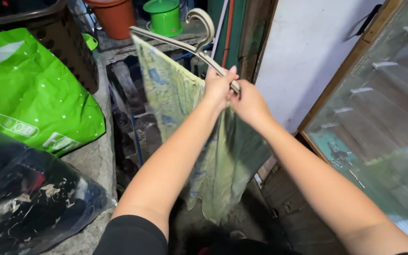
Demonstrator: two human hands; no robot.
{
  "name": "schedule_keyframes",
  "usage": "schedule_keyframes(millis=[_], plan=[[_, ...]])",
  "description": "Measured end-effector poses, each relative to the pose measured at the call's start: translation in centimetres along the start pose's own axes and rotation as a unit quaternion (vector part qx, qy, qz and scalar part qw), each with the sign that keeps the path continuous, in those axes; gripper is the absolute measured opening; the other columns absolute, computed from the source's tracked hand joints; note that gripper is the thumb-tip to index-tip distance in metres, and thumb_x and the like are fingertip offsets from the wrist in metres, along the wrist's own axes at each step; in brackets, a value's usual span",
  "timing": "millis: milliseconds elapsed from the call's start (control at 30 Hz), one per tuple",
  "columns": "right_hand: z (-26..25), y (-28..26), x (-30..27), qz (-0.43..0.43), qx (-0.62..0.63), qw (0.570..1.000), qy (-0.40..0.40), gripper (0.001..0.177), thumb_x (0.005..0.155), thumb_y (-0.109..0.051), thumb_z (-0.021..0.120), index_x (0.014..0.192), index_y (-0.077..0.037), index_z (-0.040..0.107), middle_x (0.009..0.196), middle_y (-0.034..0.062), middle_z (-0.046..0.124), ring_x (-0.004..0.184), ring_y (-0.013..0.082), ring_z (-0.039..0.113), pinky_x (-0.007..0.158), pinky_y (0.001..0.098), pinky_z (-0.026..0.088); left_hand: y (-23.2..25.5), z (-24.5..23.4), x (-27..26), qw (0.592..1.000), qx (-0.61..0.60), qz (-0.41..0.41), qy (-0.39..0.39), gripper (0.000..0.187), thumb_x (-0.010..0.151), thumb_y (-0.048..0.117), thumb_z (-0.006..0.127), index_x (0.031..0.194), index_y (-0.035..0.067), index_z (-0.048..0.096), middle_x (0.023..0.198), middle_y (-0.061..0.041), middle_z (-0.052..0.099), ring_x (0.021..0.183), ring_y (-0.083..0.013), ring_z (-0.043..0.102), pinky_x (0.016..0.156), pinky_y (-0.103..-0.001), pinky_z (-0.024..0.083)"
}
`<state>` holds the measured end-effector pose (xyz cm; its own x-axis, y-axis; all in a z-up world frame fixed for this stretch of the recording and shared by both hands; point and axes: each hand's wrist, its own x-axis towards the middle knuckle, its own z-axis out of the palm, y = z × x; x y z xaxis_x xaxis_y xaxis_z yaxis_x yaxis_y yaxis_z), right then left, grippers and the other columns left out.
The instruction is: The person takes laundry items from a basket, puts them onto hangers, and then uses a long reaching pole to hang them on a high clothesline in a semi-outdoor balcony area.
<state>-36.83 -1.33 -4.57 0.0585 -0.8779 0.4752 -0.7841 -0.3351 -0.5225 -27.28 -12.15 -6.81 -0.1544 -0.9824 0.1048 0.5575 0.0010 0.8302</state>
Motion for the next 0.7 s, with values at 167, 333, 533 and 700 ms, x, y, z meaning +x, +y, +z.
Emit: schedule_keyframes(millis=[167, 333, 533, 700], plan=[[-2.3, 2.1, 3.1, 0.098, 0.017, 0.992, 0.071, 0.026, 0.092, -0.031, 0.075, 0.103, -0.008, 0.075, 0.086, 0.0151, 0.074, 0.077, 0.03, 0.07, 0.07, 0.0421, 0.052, 5.2, -5.6, 2.6, 0.918, 0.315, 0.226, -0.084, 0.015, 0.087, 0.02, 0.08, 0.087, 0.008, 0.071, 0.075, -0.004, 0.072, 0.064, -0.016, 0.066, 0.054, -0.032, 0.051], [-5.9, 1.1, 5.8, -0.005, -0.007, 0.993, 0.119, 0.021, 0.096, -0.03, 0.074, 0.099, -0.01, 0.078, 0.083, 0.0086, 0.075, 0.07, 0.0184, 0.068, 0.066, 0.0359, 0.049, 18.6, -7.6, -4.3, 0.615, 0.612, 0.483, 0.121, 0.034, 0.08, 0.028, 0.087, 0.098, 0.004, 0.072, 0.113, -0.02, 0.065, 0.111, -0.0388, 0.059, 0.092, -0.047, 0.047], [-8.0, -0.2, 8.9, -0.14, 0.03, 0.987, 0.074, 0.021, 0.102, -0.027, 0.075, 0.108, -0.007, 0.075, 0.087, 0.0062, 0.074, 0.073, 0.0151, 0.065, 0.067, 0.0326, 0.05, 23.5, -10.9, -4.7, 0.528, 0.674, 0.512, 0.066, 0.056, 0.077, 0.048, 0.086, 0.106, 0.002, 0.07, 0.099, -0.018, 0.071, 0.095, -0.0404, 0.065, 0.084, -0.058, 0.046], [-7.7, -2.5, 8.6, -0.214, -0.123, 0.948, 0.202, 0.015, 0.102, -0.023, 0.079, 0.108, -0.01, 0.08, 0.092, 0.006, 0.072, 0.095, 0.0267, 0.063, 0.09, 0.0449, 0.038, 21.1, -9.6, -5.1, 0.594, 0.68, 0.428, 0.032, 0.041, 0.092, 0.049, 0.075, 0.085, 0.01, 0.067, 0.072, -0.016, 0.068, 0.071, -0.042, 0.067, 0.058, -0.055, 0.05]])
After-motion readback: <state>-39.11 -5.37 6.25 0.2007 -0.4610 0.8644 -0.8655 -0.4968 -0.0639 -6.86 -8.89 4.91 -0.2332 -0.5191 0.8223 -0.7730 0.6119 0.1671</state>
